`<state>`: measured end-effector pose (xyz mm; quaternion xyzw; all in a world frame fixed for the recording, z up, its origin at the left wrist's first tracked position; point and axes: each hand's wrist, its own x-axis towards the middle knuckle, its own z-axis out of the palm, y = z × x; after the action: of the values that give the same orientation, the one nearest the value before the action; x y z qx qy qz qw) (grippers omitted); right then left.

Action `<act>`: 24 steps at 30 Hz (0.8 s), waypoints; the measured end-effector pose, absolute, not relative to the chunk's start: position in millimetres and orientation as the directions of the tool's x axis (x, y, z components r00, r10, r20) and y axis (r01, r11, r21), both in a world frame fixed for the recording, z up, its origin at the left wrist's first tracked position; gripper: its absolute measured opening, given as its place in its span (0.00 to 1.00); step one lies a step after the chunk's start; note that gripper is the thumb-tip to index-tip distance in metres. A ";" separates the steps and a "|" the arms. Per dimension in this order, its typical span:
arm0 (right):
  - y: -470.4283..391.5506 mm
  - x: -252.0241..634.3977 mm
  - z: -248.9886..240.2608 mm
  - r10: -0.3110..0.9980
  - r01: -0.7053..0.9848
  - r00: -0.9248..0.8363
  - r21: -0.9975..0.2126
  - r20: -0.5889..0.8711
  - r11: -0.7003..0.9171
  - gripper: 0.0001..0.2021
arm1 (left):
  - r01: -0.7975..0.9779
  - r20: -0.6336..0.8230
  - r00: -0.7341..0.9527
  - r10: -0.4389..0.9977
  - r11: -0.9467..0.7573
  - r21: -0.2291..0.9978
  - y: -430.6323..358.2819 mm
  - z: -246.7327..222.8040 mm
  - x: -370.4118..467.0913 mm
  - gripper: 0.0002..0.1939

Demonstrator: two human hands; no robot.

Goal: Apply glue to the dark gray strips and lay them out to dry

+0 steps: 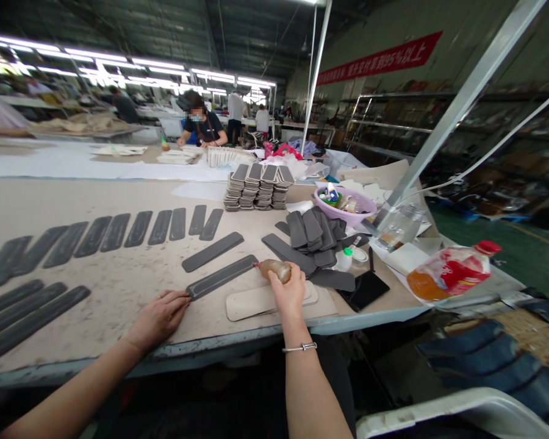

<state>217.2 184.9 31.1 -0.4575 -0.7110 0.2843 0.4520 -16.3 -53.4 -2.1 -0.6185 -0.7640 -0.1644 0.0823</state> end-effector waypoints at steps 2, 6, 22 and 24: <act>176.1 209.7 28.4 0.894 0.309 -0.225 -0.842 0.387 0.443 0.22 | 0.972 0.332 -0.221 0.917 0.181 0.148 -53.2 -2.4 -16.4 0.14; 145.6 189.0 22.8 0.824 0.102 -0.424 -0.885 0.375 0.455 0.20 | 0.978 0.358 -0.198 0.912 0.160 0.134 -53.3 -3.7 -17.1 0.13; 182.6 206.8 27.2 0.900 0.375 -0.167 -0.818 0.404 0.437 0.21 | 0.965 0.315 -0.247 0.917 0.203 0.166 -49.8 -0.8 -17.0 0.16; 183.4 206.0 27.1 0.907 0.361 -0.139 -0.832 0.398 0.421 0.21 | 0.966 0.310 -0.247 0.918 0.207 0.157 -47.8 -2.5 -18.7 0.16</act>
<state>206.0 183.4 27.1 -0.4542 -0.6974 0.2883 0.4735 -18.7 -47.8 -2.5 -0.6091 -0.7732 -0.1600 0.0743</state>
